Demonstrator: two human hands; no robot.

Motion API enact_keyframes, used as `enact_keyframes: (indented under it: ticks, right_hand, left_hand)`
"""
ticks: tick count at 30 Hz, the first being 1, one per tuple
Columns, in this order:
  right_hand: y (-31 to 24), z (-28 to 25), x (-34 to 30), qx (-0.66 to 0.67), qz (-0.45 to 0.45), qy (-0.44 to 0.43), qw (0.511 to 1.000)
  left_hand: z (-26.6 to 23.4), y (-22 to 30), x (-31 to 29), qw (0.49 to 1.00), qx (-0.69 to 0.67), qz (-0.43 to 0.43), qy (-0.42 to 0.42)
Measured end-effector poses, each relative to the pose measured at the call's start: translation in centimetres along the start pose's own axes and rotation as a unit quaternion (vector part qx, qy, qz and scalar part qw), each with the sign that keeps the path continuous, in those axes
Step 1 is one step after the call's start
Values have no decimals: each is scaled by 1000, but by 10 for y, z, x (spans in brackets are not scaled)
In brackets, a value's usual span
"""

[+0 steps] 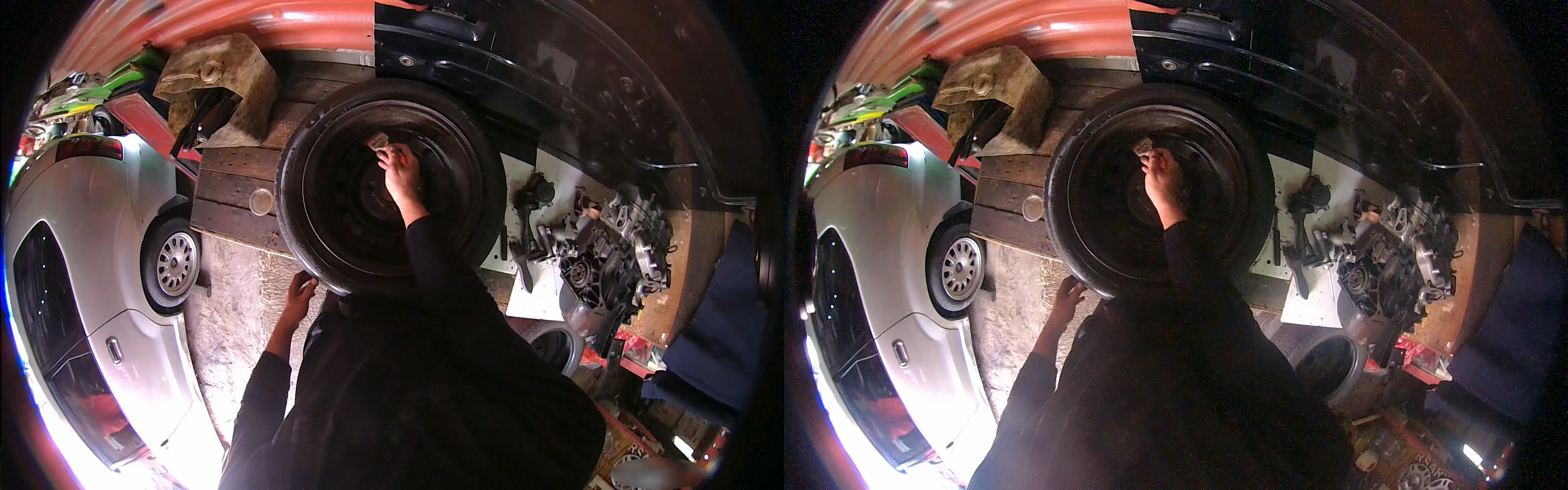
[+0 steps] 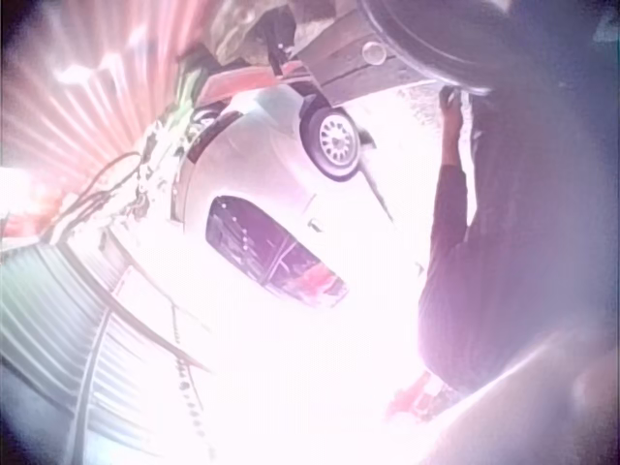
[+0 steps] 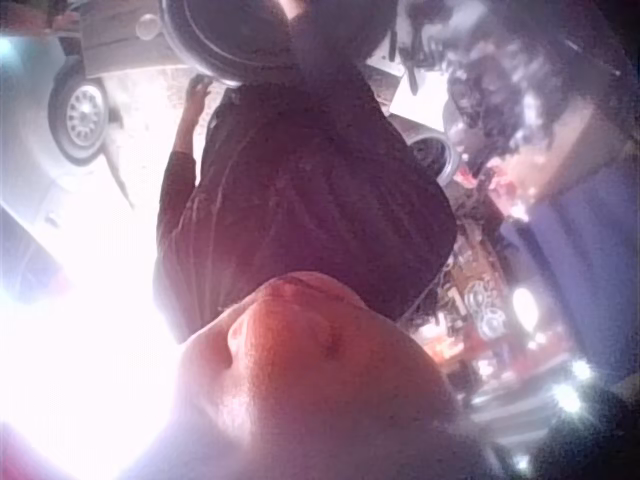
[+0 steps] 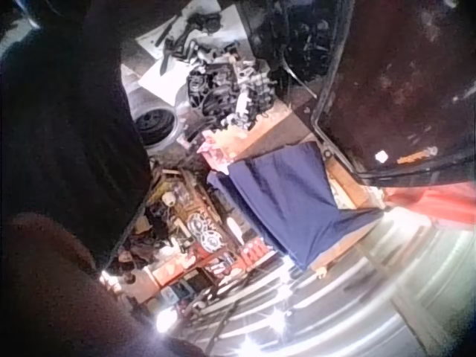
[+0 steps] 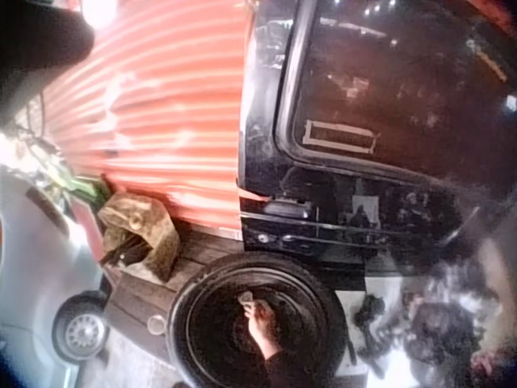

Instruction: The person uses a brush to scrub the inner rim and outer edge of a car wheel mounted on a wooden stand. They repeatedly dip the brush into a small container of liquid and continue scrubbing different sections of the wheel surface.

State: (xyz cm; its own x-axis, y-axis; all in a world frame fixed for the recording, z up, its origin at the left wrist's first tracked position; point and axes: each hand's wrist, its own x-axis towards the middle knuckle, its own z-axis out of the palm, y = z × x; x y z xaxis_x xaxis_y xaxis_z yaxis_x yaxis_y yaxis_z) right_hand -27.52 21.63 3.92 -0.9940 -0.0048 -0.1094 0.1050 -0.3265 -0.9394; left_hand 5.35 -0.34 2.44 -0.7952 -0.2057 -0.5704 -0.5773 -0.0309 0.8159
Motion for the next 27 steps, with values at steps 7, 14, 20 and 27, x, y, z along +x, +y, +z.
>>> enact_keyframes:
  ticks: [7,14,20,27]
  right_hand:
    - [-6,-22,-8,-45,-59,138,988]
    - [-2,-6,1,-45,-57,65,995]
    - [-33,-31,-18,-227,-97,111,963]
    - [-129,-42,0,-561,-268,-309,719]
  left_hand:
    - [-1,-3,-1,1000,-7,11,-3]
    - [-1,3,0,1000,-1,8,2]
    - [-2,-3,1,999,-14,28,8]
    - [3,-7,3,999,-47,11,-9]
